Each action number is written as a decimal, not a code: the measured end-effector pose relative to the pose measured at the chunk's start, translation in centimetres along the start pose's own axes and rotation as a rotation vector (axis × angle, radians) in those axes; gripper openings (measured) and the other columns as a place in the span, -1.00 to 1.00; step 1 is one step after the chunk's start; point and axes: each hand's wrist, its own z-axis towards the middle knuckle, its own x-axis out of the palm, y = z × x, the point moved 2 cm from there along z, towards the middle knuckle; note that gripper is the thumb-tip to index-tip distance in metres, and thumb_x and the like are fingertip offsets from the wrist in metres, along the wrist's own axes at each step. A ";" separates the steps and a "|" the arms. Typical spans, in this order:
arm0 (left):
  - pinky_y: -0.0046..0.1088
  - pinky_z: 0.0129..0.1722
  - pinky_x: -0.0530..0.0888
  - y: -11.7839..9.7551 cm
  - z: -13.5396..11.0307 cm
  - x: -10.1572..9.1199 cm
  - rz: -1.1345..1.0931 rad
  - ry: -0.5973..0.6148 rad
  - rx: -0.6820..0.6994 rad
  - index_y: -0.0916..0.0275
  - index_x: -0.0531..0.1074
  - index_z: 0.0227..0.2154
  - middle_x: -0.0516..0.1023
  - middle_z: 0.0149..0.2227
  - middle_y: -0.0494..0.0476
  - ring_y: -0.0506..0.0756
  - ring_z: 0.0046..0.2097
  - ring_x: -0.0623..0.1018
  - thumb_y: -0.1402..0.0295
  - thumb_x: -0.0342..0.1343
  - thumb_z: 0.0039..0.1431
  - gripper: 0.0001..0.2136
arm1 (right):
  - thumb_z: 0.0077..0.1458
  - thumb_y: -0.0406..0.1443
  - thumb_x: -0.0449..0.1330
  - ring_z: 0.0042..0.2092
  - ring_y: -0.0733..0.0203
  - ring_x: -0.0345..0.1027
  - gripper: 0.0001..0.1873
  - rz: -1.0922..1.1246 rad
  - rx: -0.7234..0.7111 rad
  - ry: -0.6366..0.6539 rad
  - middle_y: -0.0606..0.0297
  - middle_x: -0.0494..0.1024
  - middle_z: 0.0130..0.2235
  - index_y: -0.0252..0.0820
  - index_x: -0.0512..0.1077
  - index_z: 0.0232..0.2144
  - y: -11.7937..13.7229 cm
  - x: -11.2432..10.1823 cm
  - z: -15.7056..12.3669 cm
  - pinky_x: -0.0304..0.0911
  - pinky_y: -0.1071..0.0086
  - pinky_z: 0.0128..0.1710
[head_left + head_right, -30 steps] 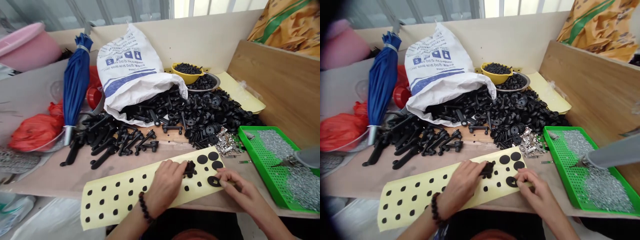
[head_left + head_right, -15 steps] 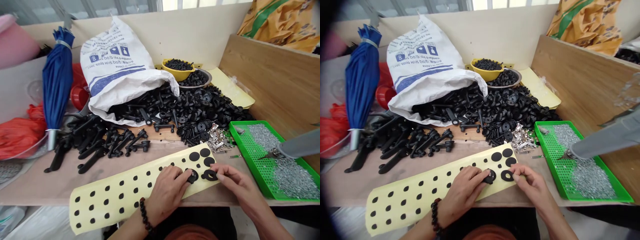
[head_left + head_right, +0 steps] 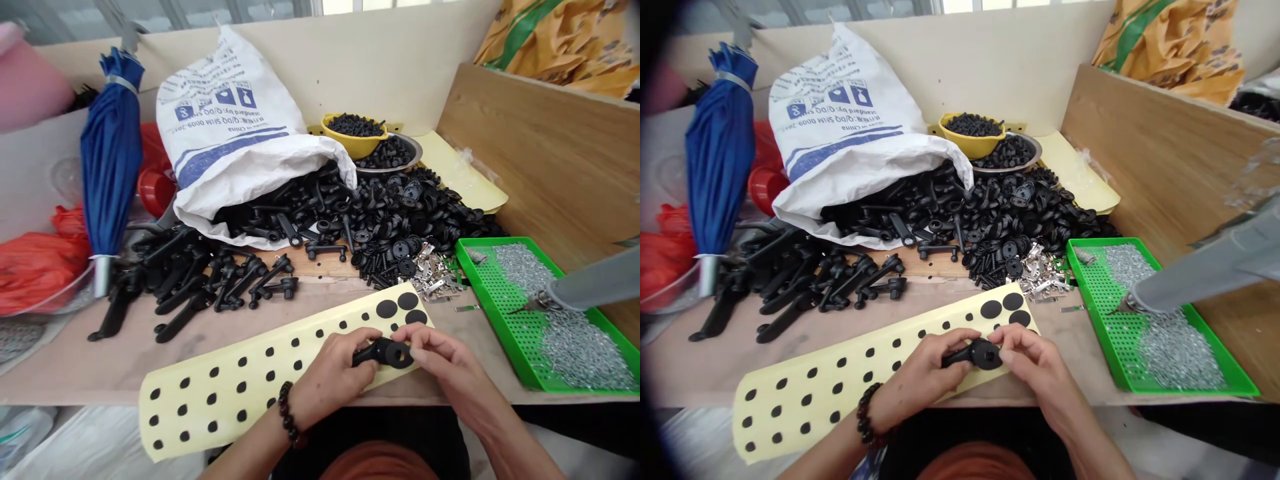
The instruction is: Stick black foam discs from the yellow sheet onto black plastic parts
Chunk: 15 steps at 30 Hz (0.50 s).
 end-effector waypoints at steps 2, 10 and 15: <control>-0.54 -0.36 0.32 0.1 0.0 0.1 -0.016 -0.011 -0.001 0.25 0.43 -0.10 0.51 -0.41 0.01 0.01 -0.41 0.42 0.48 -0.01 -0.03 -0.63 | 0.02 -0.20 0.21 -0.11 0.10 0.24 -0.79 0.008 0.003 -0.002 0.27 0.46 -0.18 -0.14 0.32 -0.55 -0.3 0.1 0.3 0.09 0.37 -0.15; -0.56 -0.43 0.30 0.2 -0.1 0.2 -0.031 -0.006 0.002 0.25 0.44 -0.08 0.48 -0.45 0.01 -0.02 -0.47 0.36 0.50 -0.05 -0.03 -0.59 | 0.05 -0.23 0.20 -0.14 0.16 0.23 -0.80 -0.002 0.002 0.018 0.32 0.44 -0.22 -0.15 0.33 -0.55 -0.6 -0.1 0.3 0.07 0.41 -0.17; -0.56 -0.46 0.28 0.4 -0.2 0.3 -0.042 -0.009 0.006 0.25 0.44 -0.08 0.47 -0.46 -0.01 -0.03 -0.49 0.34 0.51 -0.05 -0.04 -0.58 | 0.04 -0.22 0.20 -0.15 0.15 0.24 -0.80 -0.039 -0.001 0.013 0.30 0.43 -0.22 -0.15 0.33 -0.55 -0.6 0.0 0.4 0.09 0.41 -0.20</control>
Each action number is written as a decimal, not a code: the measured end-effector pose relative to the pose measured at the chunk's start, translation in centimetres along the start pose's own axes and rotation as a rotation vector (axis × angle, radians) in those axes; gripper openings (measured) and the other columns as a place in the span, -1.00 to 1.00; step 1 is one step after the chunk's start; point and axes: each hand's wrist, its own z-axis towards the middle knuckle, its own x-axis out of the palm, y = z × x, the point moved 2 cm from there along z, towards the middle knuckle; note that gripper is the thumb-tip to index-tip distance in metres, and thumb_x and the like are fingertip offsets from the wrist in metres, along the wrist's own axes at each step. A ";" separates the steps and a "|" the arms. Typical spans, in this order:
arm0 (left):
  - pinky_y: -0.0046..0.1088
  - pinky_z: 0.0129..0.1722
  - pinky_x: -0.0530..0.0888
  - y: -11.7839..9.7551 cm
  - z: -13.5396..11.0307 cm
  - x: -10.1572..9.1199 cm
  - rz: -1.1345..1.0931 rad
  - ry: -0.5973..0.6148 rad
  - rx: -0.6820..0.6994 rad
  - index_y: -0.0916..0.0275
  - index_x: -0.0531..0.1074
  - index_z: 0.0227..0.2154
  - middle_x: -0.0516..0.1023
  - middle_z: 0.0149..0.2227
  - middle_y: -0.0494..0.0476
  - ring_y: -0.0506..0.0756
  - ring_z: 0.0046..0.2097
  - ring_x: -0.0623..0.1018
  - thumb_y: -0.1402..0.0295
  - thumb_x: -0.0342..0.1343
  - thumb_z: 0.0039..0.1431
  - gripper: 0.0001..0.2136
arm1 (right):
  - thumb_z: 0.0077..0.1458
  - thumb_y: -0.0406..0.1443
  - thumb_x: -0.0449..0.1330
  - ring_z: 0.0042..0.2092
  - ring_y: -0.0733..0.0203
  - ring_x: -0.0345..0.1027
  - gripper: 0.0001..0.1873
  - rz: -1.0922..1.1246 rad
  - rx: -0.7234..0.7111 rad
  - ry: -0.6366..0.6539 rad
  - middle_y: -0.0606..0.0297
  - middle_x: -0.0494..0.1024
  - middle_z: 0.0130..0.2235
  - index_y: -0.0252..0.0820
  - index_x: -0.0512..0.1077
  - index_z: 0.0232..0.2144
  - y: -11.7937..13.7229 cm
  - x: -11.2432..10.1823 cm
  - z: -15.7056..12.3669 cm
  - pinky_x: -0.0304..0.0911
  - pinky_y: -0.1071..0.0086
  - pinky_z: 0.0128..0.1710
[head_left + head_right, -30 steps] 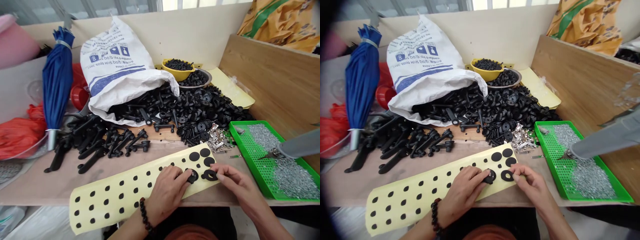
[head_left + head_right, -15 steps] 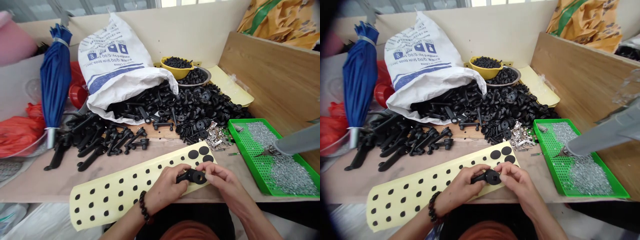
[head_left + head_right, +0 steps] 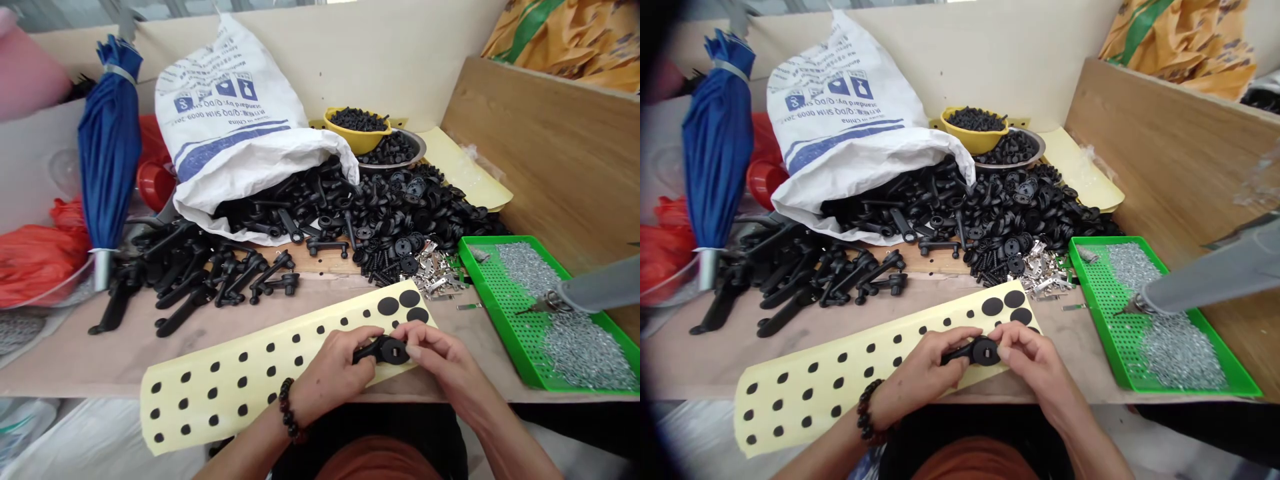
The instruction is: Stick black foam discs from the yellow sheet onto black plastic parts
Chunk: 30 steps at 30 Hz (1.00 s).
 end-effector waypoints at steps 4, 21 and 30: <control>-0.56 -0.44 0.29 -0.1 -0.1 -0.1 -0.004 0.007 0.015 0.26 0.43 -0.07 0.50 -0.41 0.02 -0.02 -0.46 0.36 0.52 -0.07 -0.05 -0.57 | 0.03 -0.21 0.20 -0.16 0.13 0.25 -0.79 -0.047 0.000 -0.017 0.26 0.43 -0.22 -0.16 0.33 -0.55 0.0 0.1 0.1 0.12 0.40 -0.22; -0.58 -0.42 0.27 -0.3 -0.2 -0.2 -0.039 0.027 0.047 0.24 0.43 -0.08 0.50 -0.37 0.00 -0.02 -0.43 0.35 0.55 -0.08 -0.03 -0.58 | 0.03 -0.20 0.21 -0.12 0.10 0.29 -0.79 -0.111 -0.018 -0.041 0.26 0.46 -0.24 -0.15 0.34 -0.56 0.2 0.3 0.0 0.15 0.38 -0.17; -0.58 -0.43 0.25 -0.4 -0.4 -0.2 -0.055 0.031 0.043 0.25 0.44 -0.09 0.46 -0.42 -0.02 -0.03 -0.44 0.31 0.52 -0.06 0.01 -0.62 | 0.03 -0.20 0.21 -0.15 0.10 0.32 -0.79 -0.137 -0.039 -0.046 0.25 0.47 -0.25 -0.16 0.35 -0.55 0.1 0.2 0.0 0.19 0.39 -0.20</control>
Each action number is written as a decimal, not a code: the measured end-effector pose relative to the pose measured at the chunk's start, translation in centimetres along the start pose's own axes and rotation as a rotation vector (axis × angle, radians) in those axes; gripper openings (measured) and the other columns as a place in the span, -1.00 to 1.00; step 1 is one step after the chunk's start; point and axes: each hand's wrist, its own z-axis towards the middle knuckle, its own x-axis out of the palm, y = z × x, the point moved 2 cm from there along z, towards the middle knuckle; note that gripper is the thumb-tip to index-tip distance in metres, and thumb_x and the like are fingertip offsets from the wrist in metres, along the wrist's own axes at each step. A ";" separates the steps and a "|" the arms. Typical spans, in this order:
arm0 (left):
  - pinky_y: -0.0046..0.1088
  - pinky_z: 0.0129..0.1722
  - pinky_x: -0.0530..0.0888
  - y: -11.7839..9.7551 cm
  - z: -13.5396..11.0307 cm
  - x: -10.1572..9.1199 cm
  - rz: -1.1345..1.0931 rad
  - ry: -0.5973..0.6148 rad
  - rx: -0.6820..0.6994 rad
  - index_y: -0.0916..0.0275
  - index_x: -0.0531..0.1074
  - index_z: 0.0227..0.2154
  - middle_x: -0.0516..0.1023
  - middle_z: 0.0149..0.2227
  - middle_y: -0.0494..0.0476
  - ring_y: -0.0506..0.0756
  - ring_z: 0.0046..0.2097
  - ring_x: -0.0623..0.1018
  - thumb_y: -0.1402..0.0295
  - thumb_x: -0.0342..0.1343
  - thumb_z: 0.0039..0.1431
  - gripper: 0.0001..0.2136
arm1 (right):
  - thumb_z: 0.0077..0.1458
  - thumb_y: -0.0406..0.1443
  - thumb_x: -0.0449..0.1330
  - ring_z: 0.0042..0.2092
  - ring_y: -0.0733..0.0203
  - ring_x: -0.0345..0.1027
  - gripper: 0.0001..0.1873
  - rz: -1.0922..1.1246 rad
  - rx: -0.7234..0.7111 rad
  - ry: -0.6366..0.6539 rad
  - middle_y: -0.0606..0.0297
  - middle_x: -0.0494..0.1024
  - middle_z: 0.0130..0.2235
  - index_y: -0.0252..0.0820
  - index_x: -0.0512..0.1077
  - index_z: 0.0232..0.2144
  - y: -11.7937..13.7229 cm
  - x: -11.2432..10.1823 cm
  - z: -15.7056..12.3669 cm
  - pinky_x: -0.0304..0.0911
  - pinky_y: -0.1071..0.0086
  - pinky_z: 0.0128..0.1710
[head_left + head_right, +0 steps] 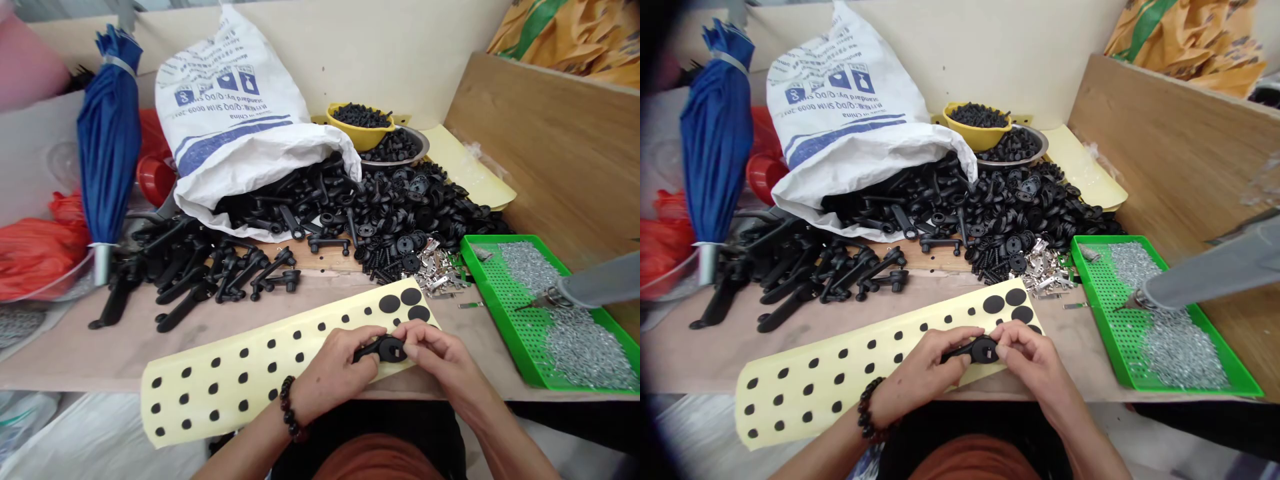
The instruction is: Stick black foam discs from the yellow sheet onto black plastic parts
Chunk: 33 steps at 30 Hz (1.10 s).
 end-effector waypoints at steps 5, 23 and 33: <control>-0.59 -0.47 0.24 -0.1 0.0 0.0 0.004 -0.008 -0.018 0.25 0.45 -0.10 0.42 -0.47 -0.03 -0.03 -0.47 0.30 0.47 -0.05 0.07 -0.66 | 0.01 -0.18 0.21 -0.17 0.09 0.33 -0.78 -0.025 -0.007 -0.009 0.23 0.47 -0.26 -0.16 0.35 -0.56 0.2 0.0 0.0 0.22 0.36 -0.21; -0.58 -0.47 0.29 0.3 0.0 0.3 -0.021 -0.010 -0.031 0.28 0.44 -0.06 0.49 -0.42 0.03 -0.04 -0.49 0.35 0.43 -0.04 0.12 -0.67 | -0.01 -0.17 0.22 -0.18 0.09 0.33 -0.77 -0.035 -0.001 -0.023 0.23 0.47 -0.28 -0.16 0.36 -0.58 0.5 0.2 0.0 0.22 0.36 -0.21; -0.54 -0.30 0.36 0.2 0.1 0.5 -0.015 -0.070 -0.006 0.27 0.49 -0.23 0.53 -0.37 0.02 0.03 -0.34 0.46 0.48 -0.04 0.10 -0.76 | -0.01 -0.17 0.21 -0.25 0.15 0.33 -0.77 -0.023 0.002 -0.016 0.25 0.45 -0.33 -0.17 0.33 -0.57 0.7 0.6 0.2 0.23 0.40 -0.29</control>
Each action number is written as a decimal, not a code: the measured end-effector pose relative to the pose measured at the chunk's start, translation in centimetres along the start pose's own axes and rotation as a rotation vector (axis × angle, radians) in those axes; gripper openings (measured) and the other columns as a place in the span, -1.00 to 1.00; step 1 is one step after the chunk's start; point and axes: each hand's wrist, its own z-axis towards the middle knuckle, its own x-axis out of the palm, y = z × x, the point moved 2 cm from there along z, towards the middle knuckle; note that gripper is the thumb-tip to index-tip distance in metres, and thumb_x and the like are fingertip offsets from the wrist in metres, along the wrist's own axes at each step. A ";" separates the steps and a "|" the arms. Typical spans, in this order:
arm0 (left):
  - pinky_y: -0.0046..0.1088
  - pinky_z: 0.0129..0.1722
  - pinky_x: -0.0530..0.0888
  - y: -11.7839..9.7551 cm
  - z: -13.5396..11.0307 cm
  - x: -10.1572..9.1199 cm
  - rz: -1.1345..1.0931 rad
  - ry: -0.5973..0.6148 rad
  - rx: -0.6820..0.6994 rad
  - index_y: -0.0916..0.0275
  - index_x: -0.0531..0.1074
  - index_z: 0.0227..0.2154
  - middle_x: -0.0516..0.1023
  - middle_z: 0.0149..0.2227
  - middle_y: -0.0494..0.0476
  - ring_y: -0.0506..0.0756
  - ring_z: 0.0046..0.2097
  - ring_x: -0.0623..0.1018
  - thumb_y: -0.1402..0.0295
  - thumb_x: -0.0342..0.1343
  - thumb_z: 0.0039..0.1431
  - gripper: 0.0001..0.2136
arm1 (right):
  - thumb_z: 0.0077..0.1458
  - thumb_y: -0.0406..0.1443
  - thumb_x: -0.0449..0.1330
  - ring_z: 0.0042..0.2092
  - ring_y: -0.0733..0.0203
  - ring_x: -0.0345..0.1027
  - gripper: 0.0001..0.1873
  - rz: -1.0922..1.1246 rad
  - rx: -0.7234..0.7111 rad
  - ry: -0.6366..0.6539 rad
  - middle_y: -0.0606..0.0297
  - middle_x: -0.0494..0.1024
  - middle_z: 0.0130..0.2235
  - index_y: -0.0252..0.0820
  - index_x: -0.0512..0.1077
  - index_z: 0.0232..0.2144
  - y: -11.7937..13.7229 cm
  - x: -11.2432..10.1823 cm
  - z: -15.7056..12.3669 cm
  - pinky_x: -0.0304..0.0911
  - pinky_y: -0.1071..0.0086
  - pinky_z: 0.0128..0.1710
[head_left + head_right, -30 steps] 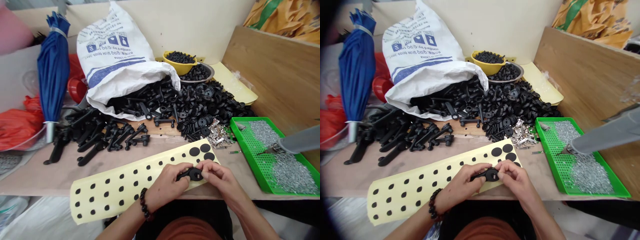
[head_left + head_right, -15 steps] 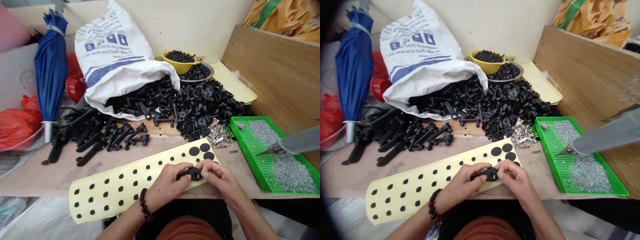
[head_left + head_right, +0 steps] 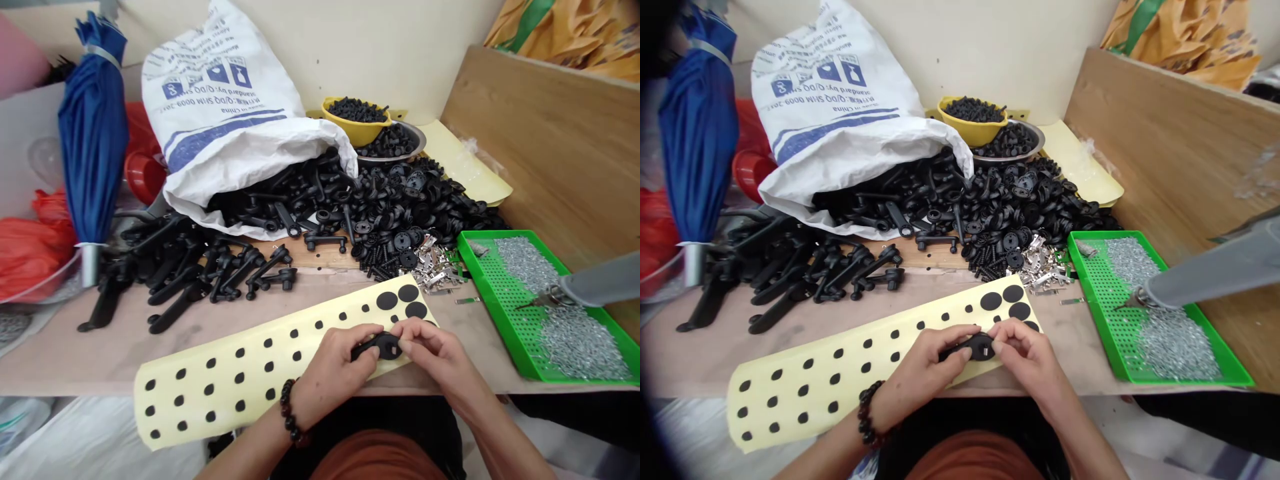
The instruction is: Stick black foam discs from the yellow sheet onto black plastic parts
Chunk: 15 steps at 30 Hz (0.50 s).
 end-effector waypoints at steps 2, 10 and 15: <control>-0.52 -0.22 0.38 0.2 -0.1 0.2 -0.009 -0.030 0.002 0.27 0.49 -0.26 0.54 -0.35 0.02 0.06 -0.27 0.49 0.49 -0.04 0.09 -0.77 | 0.02 -0.18 0.20 -0.27 0.17 0.33 -0.79 -0.008 -0.023 -0.011 0.27 0.45 -0.34 -0.16 0.33 -0.54 -0.1 0.1 0.0 0.24 0.40 -0.30; -0.51 -0.16 0.41 0.2 -1.5 0.4 0.005 -0.191 0.041 0.25 0.47 -0.14 0.58 -0.21 0.07 0.07 -0.20 0.53 0.45 -0.01 0.12 -0.73 | 0.11 -0.20 0.12 -0.32 0.22 0.34 -0.83 -0.067 -0.069 -0.009 0.28 0.47 -0.35 -0.15 0.33 -0.46 0.2 1.0 -0.3 0.24 0.43 -0.36; -0.51 -0.30 0.40 0.4 -2.1 0.1 -0.096 -0.142 -0.020 0.26 0.43 -0.06 0.57 -0.31 0.08 0.04 -0.33 0.49 0.34 0.01 0.17 -0.71 | 0.15 -0.25 0.08 -0.29 0.22 0.34 -0.86 -0.179 -0.201 0.008 0.27 0.45 -0.32 -0.15 0.30 -0.43 1.0 1.8 -0.6 0.23 0.43 -0.33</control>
